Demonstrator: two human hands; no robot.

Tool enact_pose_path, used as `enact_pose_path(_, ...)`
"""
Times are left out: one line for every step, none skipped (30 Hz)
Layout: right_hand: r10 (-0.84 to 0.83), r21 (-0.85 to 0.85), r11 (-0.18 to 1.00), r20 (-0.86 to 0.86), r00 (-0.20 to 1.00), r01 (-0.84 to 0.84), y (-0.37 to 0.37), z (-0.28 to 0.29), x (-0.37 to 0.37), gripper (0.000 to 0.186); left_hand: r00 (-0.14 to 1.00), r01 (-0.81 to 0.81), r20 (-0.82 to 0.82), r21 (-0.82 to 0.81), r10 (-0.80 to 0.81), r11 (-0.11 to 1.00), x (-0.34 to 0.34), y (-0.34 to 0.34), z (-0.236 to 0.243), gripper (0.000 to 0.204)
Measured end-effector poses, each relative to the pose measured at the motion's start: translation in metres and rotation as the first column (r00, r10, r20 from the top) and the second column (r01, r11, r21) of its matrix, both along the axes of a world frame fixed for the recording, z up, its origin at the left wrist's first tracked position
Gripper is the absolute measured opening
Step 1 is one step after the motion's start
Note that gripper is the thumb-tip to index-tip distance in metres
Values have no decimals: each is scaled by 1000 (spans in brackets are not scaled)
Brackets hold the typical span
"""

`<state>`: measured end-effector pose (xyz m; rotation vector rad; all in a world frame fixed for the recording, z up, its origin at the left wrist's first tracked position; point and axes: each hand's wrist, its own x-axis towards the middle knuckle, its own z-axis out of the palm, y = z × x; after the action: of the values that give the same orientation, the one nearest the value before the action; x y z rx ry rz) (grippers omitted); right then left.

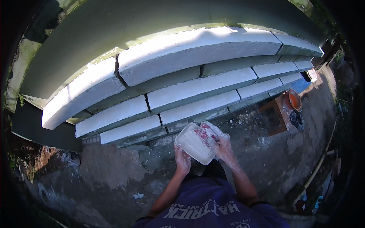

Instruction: Applying white plaster or putty to the horizontal grooves of a decorative wall using a scraper.

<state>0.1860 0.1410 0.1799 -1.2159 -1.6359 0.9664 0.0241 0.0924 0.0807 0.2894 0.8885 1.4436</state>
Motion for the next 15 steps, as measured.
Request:
enact_pose_path(-50, 28, 998, -61, 997, 52, 2, 2, 8, 41, 1000, 10, -19, 9, -10, 1000, 6, 4, 1, 52)
enact_pose_path(-59, 27, 998, -61, 996, 61, 4, 3, 14, 41, 999, 19, -37, 19, -19, 1000, 12, 7, 2, 52)
enact_pose_path(-91, 77, 993, 36, 995, 88, 5, 4, 20, 42, 999, 27, -38, 18, -27, 999, 17, 9, 2, 52)
enact_pose_path(-129, 132, 985, 132, 983, 112, 8, 5, 26, 44, 998, 57, -22, 30, -57, 998, 23, 12, 1, 52)
enact_pose_path(-95, 172, 983, 200, 975, 60, 10, 0, 33, 44, 996, 86, -7, 42, -85, 995, 30, 16, 1, 51)
enact_pose_path(-102, 175, 982, 200, 975, 67, 11, -3, 41, 44, 996, 93, -7, 45, -93, 995, 38, 20, 1, 51)
enact_pose_path(-54, 99, 994, 199, 978, 35, 11, -5, 47, 44, 995, 96, -4, 46, -96, 994, 45, 23, 0, 51)
enact_pose_path(-5, 24, 1000, 195, 981, 0, 13, -4, 54, 44, 995, 98, -1, 47, -98, 994, 53, 27, -1, 51)
enact_pose_path(-42, 39, 999, 103, 994, 38, 15, -2, 61, 45, 995, 101, -3, 50, -101, 994, 60, 30, -2, 51)
enact_pose_path(-42, 41, 998, 101, 994, 38, 19, 2, 69, 45, 994, 107, 5, 48, -107, 993, 68, 34, -1, 51)
enact_pose_path(-117, 111, 988, 120, 986, 103, 23, 6, 77, 45, 994, 111, 13, 46, -112, 993, 76, 38, 0, 52)
enact_pose_path(-190, 182, 969, 133, 973, 165, 27, 8, 86, 46, 994, 109, 10, 49, -110, 993, 86, 42, 0, 52)
enact_pose_path(-209, 180, 968, 199, 958, 174, 31, 7, 95, 46, 995, 99, 7, 53, -99, 994, 97, 47, 4, 51)
enact_pose_path(-209, 183, 968, 195, 958, 174, 35, 4, 104, 46, 996, 87, 3, 57, -87, 995, 108, 51, 7, 51)
enact_pose_path(-163, 163, 978, 205, 965, 131, 38, 1, 113, 45, 996, 86, 0, 60, -86, 994, 118, 55, 10, 51)
